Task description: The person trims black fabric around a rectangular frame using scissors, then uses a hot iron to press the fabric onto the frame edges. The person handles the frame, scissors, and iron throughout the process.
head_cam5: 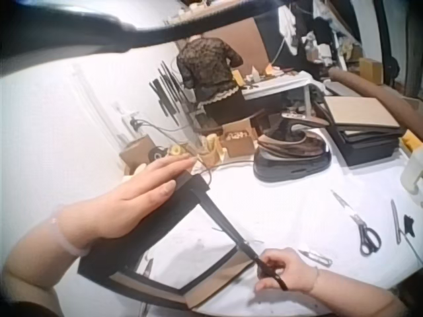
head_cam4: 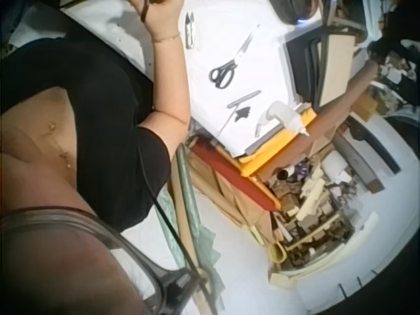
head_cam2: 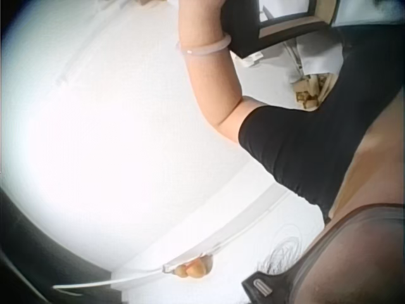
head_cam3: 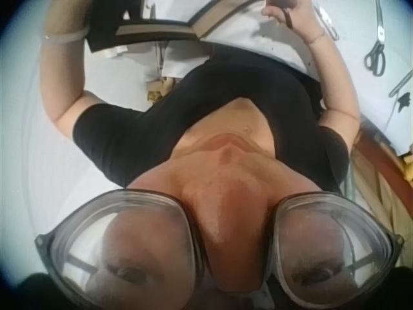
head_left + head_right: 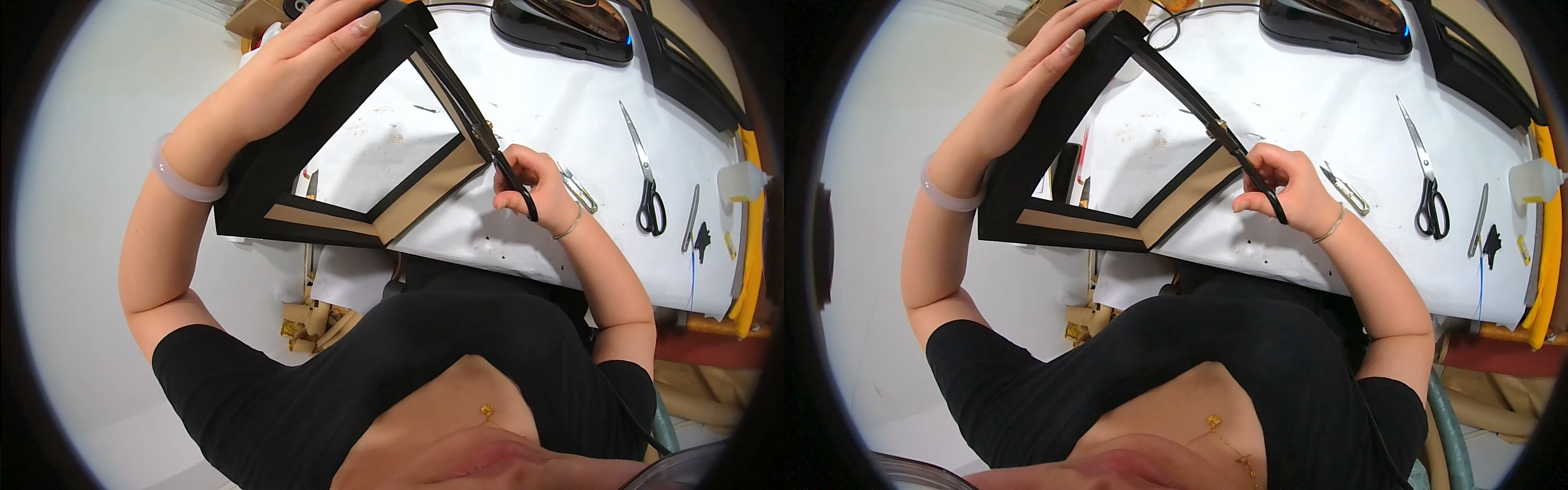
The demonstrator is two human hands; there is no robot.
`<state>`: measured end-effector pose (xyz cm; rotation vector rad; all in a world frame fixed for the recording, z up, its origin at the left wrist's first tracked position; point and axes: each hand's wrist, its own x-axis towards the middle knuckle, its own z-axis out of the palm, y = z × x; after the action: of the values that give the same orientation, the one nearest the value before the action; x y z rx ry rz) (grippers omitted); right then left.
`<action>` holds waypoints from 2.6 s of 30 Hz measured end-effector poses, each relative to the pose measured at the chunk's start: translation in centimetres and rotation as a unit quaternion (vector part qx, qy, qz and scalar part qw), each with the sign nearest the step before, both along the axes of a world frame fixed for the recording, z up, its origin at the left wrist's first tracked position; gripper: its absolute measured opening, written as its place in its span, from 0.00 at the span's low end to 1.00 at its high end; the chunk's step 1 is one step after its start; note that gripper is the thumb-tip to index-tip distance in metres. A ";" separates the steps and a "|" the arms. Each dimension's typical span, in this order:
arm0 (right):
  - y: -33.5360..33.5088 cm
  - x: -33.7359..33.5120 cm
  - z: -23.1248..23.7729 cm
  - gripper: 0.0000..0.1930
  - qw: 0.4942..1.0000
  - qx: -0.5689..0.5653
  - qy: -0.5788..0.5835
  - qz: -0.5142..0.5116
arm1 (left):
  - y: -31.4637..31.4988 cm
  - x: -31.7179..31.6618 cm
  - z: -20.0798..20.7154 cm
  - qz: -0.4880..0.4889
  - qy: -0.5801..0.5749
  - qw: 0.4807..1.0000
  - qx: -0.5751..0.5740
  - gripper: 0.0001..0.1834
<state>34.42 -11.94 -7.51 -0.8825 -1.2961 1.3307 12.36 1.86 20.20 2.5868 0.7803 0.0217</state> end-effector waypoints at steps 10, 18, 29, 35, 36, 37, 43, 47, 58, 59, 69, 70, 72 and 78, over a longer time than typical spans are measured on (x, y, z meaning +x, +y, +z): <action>-0.2 -0.1 -0.3 0.23 0.998 0.041 -0.019 -0.035 | -0.5 0.5 0.2 -0.007 0.011 1.000 0.006 0.32; -0.7 -0.6 0.2 0.19 0.997 -0.017 -0.027 -0.068 | -0.1 -0.7 -0.2 0.006 0.031 0.999 0.028 0.34; -1.1 -2.6 0.4 0.14 0.995 -0.054 0.005 -0.083 | -3.7 -20.4 -9.9 0.244 -0.425 0.858 -0.152 0.39; -0.6 -3.4 0.0 0.10 0.994 -0.015 -0.003 -0.107 | -5.1 -16.1 -18.1 0.193 -0.632 0.707 -0.251 0.28; -0.5 -3.9 0.0 0.10 0.992 -0.018 -0.005 -0.121 | -4.7 -16.1 -18.8 0.208 -0.634 0.709 -0.229 0.27; -0.2 -4.3 -0.2 0.10 0.990 -0.019 -0.006 -0.138 | -4.1 -16.0 -19.5 0.221 -0.633 0.713 -0.207 0.26; -0.4 -6.1 -0.4 0.11 0.973 -0.009 -0.049 -0.225 | -2.3 -14.5 -19.1 0.264 -0.689 0.655 -0.164 0.33; -1.7 -7.3 -0.8 0.12 0.966 -0.059 -0.095 -0.235 | 0.0 -15.7 -19.7 0.225 -0.692 0.655 -0.203 0.37; -3.6 -14.7 4.6 0.20 0.982 -0.055 -0.174 -0.038 | 1.1 -17.0 -21.2 0.380 -0.699 0.543 -0.269 0.38; -3.3 -15.2 5.3 0.22 0.978 -0.050 -0.201 -0.023 | 1.0 -16.9 -21.3 0.387 -0.701 0.537 -0.266 0.38; -1.7 -18.8 7.0 0.32 0.955 0.000 -0.297 0.009 | -1.9 -16.3 -21.6 0.413 -0.738 0.478 -0.239 0.33; -1.7 -19.0 7.1 0.32 0.954 0.006 -0.300 0.012 | -2.0 -16.3 -21.7 0.405 -0.734 0.492 -0.237 0.32; -1.6 -19.3 7.2 0.32 0.956 0.017 -0.292 0.002 | -2.5 -16.1 -21.6 0.405 -0.733 0.498 -0.226 0.33; -2.4 -20.3 7.9 0.31 0.943 0.057 -0.326 -0.033 | -2.9 -15.7 -21.4 0.414 -0.734 0.496 -0.209 0.33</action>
<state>14.09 -14.37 0.39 -1.3371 -1.8039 0.9192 -3.31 -1.05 -1.24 0.7128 0.8881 1.7379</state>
